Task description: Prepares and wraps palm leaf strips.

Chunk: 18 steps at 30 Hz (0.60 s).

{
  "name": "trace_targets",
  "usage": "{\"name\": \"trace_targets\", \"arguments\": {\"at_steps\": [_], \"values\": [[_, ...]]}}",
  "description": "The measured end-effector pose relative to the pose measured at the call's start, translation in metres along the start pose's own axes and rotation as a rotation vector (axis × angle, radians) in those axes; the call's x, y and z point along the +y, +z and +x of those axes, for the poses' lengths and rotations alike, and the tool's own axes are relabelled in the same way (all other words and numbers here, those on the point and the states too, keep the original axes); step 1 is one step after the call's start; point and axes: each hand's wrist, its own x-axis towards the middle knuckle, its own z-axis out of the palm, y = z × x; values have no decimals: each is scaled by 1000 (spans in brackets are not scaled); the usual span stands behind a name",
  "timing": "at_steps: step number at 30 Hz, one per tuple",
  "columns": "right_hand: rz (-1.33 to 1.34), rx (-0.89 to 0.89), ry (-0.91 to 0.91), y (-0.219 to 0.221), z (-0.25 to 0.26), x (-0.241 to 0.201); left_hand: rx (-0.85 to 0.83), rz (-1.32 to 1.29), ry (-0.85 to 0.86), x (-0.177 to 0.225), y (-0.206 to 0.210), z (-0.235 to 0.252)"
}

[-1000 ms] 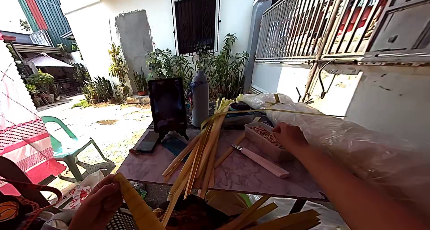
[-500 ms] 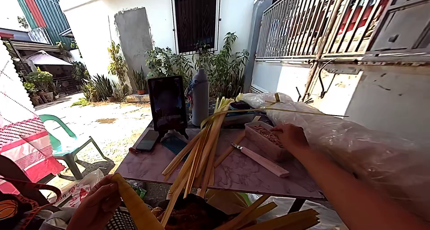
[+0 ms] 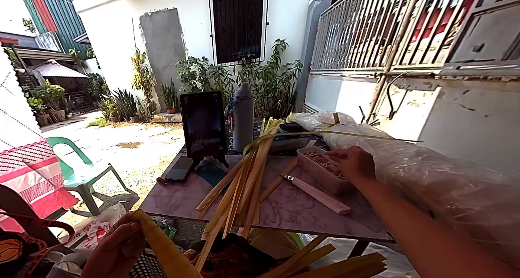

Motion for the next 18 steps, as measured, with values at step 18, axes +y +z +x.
{"name": "trace_targets", "arguments": {"at_steps": [18], "values": [[1188,-330,-58,-3,-134,-158,-171,-228,-103,-44,90,3]]}}
